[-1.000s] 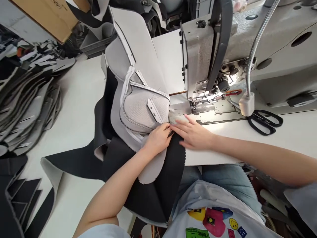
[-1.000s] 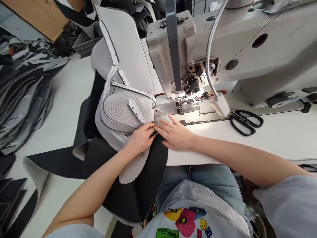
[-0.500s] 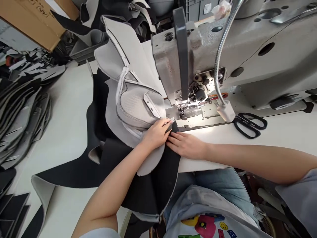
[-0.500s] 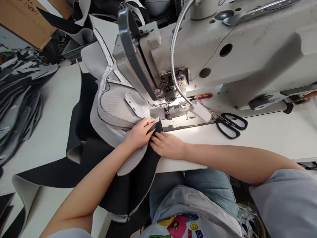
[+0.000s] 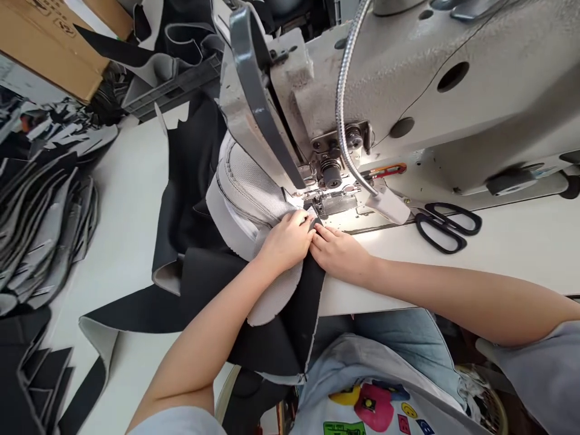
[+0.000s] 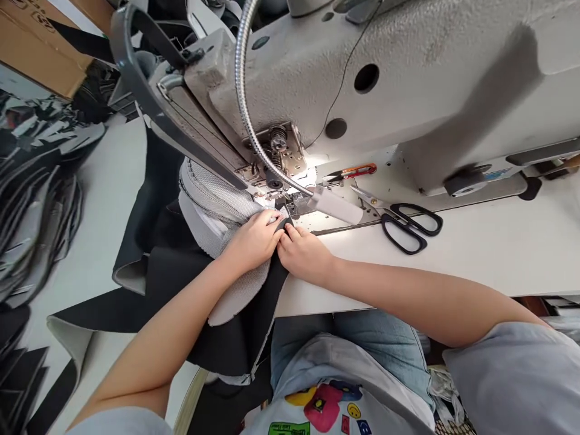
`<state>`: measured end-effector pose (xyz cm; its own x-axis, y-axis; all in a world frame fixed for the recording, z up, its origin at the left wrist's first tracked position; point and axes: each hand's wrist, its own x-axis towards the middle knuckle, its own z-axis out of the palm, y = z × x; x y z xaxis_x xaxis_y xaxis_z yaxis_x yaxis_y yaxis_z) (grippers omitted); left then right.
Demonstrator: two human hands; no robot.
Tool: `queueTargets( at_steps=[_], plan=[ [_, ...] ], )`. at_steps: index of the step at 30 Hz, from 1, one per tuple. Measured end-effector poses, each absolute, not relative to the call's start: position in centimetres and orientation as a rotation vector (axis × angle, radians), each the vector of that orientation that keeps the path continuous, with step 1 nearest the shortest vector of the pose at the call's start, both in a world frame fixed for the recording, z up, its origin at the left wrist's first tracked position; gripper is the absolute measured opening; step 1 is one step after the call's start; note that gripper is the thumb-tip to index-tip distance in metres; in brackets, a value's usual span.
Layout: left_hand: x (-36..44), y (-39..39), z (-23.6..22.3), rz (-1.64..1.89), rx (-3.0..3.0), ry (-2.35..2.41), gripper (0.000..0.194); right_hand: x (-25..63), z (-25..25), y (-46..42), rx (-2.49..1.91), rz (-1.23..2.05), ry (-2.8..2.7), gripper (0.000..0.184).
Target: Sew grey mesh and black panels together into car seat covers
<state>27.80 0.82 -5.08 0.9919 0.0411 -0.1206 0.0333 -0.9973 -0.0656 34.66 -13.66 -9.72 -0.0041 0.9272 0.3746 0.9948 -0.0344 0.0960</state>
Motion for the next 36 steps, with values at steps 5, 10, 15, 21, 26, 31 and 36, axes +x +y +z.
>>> queueTargets(
  at_steps=[5, 10, 15, 21, 26, 31, 36],
  plan=[
    [28.2, 0.1, -5.3, 0.102, -3.070, -0.168, 0.039, 35.6, -9.8, -14.7, -2.002, -0.468, -2.094, 0.034],
    [28.7, -0.1, -5.4, 0.068, -3.060, -0.124, 0.039, 35.6, -9.6, -15.7, -1.969, -0.548, -2.191, 0.035],
    [28.8, 0.9, -5.5, 0.049, -3.064, 0.020, 0.039, 34.5, -9.4, -16.2, -2.017, -0.561, -2.155, 0.035],
    [29.1, 2.3, -5.1, 0.078, -2.996, 0.206, 0.038, 34.7, -9.2, -15.2, -1.898, -0.483, -2.169, 0.033],
    [28.6, 1.4, -5.0, 0.099, -2.907, 0.221, 0.036, 35.5, -9.3, -14.6, -1.729, -0.274, -2.210, 0.029],
    [28.4, 0.6, -5.1, 0.131, -2.895, 0.180, 0.034, 34.5, -9.3, -15.0, -1.858, -0.356, -2.152, 0.028],
    [29.0, 0.5, -5.0, 0.116, -2.984, 0.190, 0.034, 34.4, -9.2, -15.4, -1.921, -0.364, -2.141, 0.028]
  ],
)
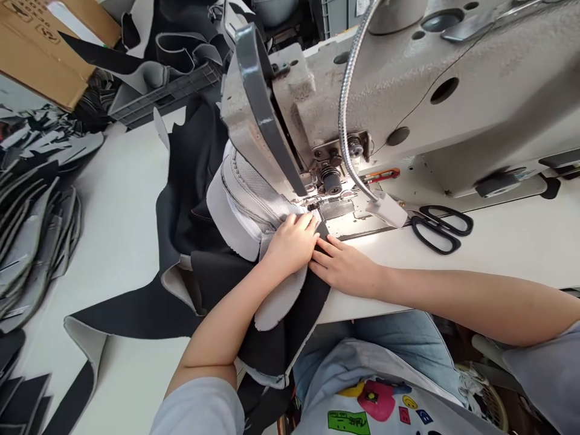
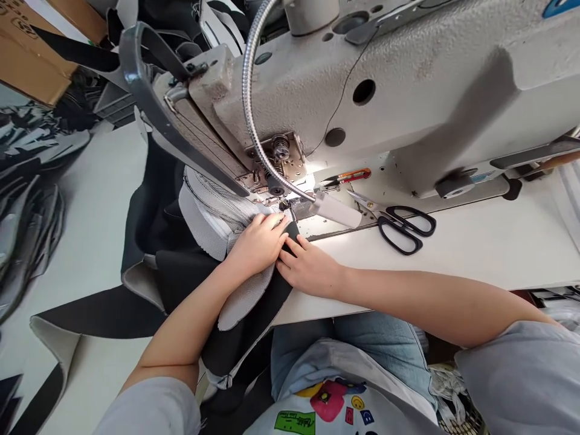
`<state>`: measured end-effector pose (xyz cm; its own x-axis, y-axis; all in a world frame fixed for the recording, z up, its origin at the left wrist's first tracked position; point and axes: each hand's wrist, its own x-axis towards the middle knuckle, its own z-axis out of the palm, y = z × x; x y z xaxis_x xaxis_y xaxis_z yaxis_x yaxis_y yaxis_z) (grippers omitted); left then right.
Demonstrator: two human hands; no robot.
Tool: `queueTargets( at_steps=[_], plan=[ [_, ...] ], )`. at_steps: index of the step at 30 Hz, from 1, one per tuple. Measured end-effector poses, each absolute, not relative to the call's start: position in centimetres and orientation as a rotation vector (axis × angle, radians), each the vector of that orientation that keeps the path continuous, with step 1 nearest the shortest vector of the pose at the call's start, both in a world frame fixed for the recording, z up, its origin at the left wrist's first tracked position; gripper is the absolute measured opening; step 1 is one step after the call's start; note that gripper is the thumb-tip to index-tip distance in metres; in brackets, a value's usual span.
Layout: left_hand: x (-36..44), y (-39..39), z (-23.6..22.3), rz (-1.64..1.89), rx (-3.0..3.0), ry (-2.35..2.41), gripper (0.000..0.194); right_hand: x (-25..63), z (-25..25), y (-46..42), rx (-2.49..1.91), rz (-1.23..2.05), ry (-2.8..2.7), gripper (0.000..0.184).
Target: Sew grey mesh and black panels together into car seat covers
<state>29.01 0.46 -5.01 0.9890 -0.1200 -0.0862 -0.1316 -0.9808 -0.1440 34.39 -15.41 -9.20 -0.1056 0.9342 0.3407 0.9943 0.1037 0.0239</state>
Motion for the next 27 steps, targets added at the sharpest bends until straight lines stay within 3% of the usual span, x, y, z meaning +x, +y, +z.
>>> queueTargets(
  at_steps=[20, 27],
  plan=[
    [29.7, -0.5, -5.1, 0.132, -3.034, -0.101, 0.042, 35.1, -9.5, -15.6, -1.936, -0.273, -2.082, 0.024],
    [29.9, -0.2, -4.0, 0.334, -3.142, -0.121, 0.054, 35.4, -9.1, -16.5, -1.821, -0.223, -2.153, 0.026]
  ],
)
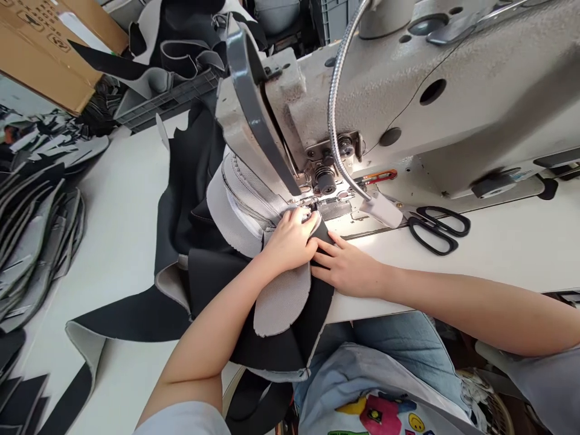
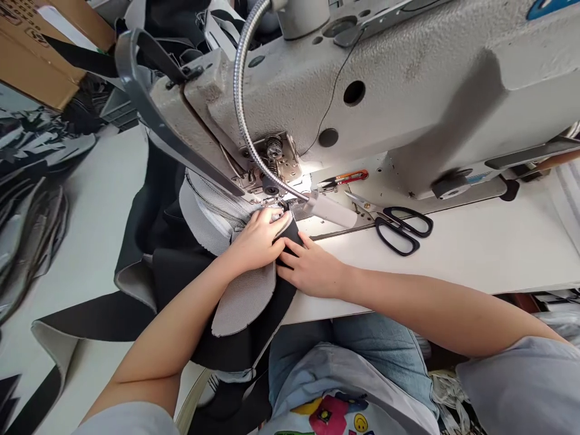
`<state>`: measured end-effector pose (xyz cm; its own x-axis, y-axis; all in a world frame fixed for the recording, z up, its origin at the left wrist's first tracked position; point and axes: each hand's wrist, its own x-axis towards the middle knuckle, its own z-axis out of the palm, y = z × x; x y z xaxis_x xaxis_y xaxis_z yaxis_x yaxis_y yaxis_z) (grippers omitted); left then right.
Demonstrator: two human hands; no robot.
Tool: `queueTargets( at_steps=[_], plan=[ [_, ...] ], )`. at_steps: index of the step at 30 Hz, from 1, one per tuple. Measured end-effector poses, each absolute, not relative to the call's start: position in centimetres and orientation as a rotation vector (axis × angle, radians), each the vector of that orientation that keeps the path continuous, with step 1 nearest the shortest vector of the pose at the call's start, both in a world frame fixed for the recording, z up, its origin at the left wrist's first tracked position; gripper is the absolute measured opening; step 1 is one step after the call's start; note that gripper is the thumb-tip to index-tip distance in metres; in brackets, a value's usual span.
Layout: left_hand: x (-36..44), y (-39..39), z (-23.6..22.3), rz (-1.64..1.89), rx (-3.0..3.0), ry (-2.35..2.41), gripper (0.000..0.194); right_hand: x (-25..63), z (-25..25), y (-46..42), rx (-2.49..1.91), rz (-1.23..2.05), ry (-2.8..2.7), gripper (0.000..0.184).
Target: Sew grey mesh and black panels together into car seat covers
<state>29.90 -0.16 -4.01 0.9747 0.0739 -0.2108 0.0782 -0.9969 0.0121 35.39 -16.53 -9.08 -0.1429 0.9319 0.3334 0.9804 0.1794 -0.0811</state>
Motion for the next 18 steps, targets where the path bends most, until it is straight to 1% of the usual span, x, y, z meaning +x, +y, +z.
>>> queueTargets(
  at_steps=[6, 12, 18],
  plan=[
    [29.8, -0.3, -3.6, -0.362, 3.071, 0.138, 0.058, 33.1, -8.9, -16.8, -1.860, -0.283, -2.152, 0.021],
    [29.3, -1.1, -3.3, -0.377, 3.122, 0.139, 0.060, 32.8, -9.1, -16.5, -1.860, -0.229, -2.146, 0.020],
    [29.5, -1.1, -3.6, -0.339, 3.160, 0.127, 0.056, 32.9, -9.1, -16.6, -1.850, -0.200, -2.120, 0.019]
  ],
)
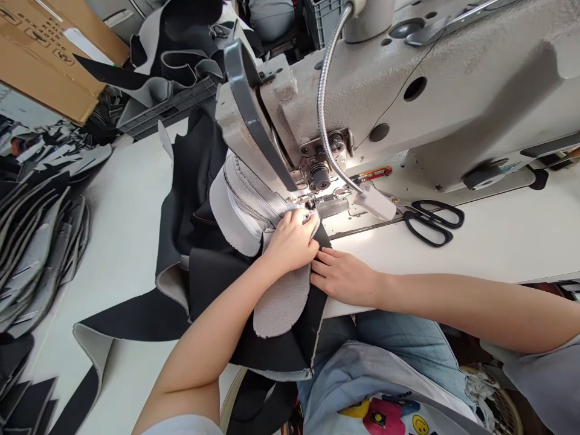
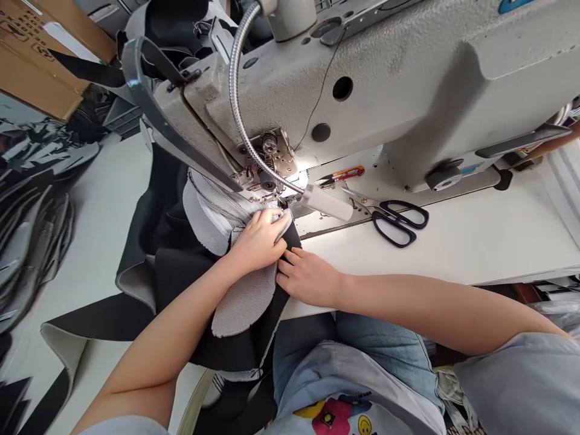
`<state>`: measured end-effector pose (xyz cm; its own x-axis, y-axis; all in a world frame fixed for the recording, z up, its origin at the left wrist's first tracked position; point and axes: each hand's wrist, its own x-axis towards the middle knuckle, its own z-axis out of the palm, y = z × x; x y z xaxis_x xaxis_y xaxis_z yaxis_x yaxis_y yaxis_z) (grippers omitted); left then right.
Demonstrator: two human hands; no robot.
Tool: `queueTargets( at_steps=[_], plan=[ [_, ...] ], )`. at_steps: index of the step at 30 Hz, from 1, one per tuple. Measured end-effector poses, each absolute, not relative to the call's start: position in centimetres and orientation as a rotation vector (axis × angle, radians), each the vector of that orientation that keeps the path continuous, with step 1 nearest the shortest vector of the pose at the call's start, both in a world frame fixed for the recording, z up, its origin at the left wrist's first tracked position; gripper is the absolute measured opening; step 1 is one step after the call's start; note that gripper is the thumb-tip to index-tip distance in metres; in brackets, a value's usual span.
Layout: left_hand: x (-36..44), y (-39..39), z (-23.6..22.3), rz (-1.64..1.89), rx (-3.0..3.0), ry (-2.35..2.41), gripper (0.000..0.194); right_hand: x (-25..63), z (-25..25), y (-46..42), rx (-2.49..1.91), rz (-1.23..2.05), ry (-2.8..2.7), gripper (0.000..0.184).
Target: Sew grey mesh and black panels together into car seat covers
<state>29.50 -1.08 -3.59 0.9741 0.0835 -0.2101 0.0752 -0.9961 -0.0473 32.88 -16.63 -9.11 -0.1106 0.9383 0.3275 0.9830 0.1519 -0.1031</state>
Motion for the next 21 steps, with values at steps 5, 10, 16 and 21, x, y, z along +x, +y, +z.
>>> queueTargets(
  at_steps=[5, 10, 16, 21],
  plan=[
    [29.6, -2.0, -4.4, 0.225, -3.042, -0.202, 0.050, 33.1, -9.6, -16.1, -1.943, -0.122, -2.026, 0.022],
    [28.5, -3.7, -3.8, 0.293, -2.888, -0.187, 0.048, 33.3, -9.6, -15.5, -1.875, 0.110, -2.056, 0.034],
    [27.7, -2.2, -1.2, 0.942, -2.737, -0.269, 0.071, 30.7, -9.3, -14.0, -1.747, 0.101, -2.117, 0.047],
    [28.9, -1.4, -0.2, 1.061, -2.813, -0.309, 0.071, 29.8, -9.6, -12.8, -1.814, 0.065, -2.043, 0.033]
  ],
)
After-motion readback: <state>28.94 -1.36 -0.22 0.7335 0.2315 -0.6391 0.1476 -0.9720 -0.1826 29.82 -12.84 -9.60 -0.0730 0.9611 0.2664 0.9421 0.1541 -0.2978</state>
